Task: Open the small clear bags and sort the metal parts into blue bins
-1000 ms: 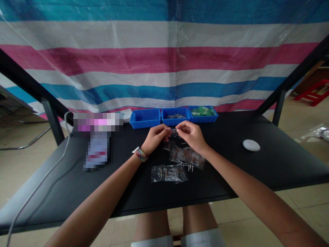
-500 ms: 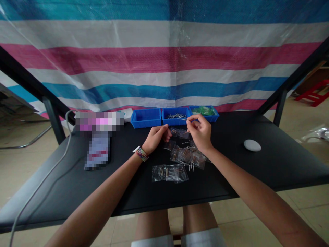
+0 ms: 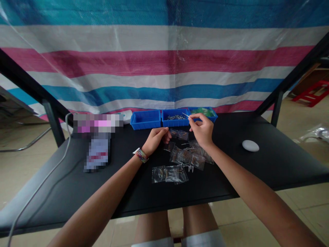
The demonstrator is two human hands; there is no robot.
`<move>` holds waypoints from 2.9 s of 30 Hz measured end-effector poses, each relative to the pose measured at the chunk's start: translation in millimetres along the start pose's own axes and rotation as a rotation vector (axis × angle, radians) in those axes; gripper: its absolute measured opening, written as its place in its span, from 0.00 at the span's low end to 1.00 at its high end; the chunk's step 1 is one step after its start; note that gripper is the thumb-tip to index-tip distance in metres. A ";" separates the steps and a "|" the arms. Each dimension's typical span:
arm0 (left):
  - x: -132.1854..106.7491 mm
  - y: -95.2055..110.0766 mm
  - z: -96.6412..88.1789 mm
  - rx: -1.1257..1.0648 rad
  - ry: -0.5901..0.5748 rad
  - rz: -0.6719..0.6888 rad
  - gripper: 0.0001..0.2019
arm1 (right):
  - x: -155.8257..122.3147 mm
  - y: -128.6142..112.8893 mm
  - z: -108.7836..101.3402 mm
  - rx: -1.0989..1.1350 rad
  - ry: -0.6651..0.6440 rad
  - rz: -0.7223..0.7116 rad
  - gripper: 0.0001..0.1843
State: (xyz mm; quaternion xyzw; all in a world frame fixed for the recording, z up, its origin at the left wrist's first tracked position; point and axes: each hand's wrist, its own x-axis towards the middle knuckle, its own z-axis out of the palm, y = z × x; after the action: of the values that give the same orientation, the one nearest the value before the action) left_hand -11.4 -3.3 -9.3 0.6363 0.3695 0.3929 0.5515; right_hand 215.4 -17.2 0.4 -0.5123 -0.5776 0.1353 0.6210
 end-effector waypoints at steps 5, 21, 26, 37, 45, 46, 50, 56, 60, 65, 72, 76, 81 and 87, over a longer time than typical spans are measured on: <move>-0.8 2.0 -0.5 0.007 -0.007 -0.001 0.28 | 15.0 13.2 5.7 -0.077 -0.009 0.004 0.09; -0.7 2.1 0.7 -0.012 0.006 -0.008 0.28 | 4.6 -16.0 -17.0 -0.246 -0.982 -0.155 0.07; -0.6 0.5 0.4 -0.023 0.006 -0.016 0.29 | -1.4 -23.8 -16.8 -0.429 -1.035 -0.176 0.09; -0.5 -0.1 0.1 -0.017 -0.006 -0.018 0.29 | -2.2 -29.2 -19.9 -0.446 -1.056 -0.182 0.15; -0.4 -0.4 -0.5 -0.008 -0.016 -0.002 0.28 | -4.7 -22.0 -16.8 -0.373 -0.943 -0.231 0.13; -0.4 -0.6 -0.6 -0.007 -0.023 0.005 0.27 | -4.8 -22.0 -16.1 -0.310 -0.924 -0.232 0.13; -1.1 0.2 -1.4 -0.001 -0.066 0.067 0.24 | -5.3 -23.9 -13.1 0.004 -0.877 -0.161 0.09; -3.3 4.6 -3.6 -0.037 -0.109 0.102 0.18 | -9.2 -27.6 -7.1 0.360 -0.757 0.020 0.03; -4.9 5.8 -4.6 0.013 -0.158 0.096 0.17 | -13.5 -25.6 -0.3 0.439 -0.645 0.151 0.03; -4.8 5.0 -4.4 0.007 -0.184 0.072 0.17 | -16.2 -19.2 7.4 0.469 -0.546 0.227 0.07; -3.5 7.8 0.4 0.018 -0.161 0.058 0.15 | -18.9 -17.1 12.0 0.496 -0.513 0.288 0.09; -4.0 8.9 1.1 0.033 -0.136 0.059 0.15 | -21.0 -19.2 12.4 0.494 -0.543 0.291 0.08; -4.7 10.0 -0.3 0.028 -0.116 0.064 0.15 | -21.0 -14.8 13.6 0.508 -0.500 0.281 0.06; -3.7 9.5 2.9 0.018 -0.139 0.050 0.17 | -21.0 -12.4 15.4 0.528 -0.475 0.307 0.07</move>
State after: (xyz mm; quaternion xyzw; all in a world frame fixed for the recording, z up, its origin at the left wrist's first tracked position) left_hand -10.0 -8.9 -0.5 0.6760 0.3176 0.3582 0.5602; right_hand 190.7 -31.3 -4.9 -0.3696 -0.5672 0.4856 0.5531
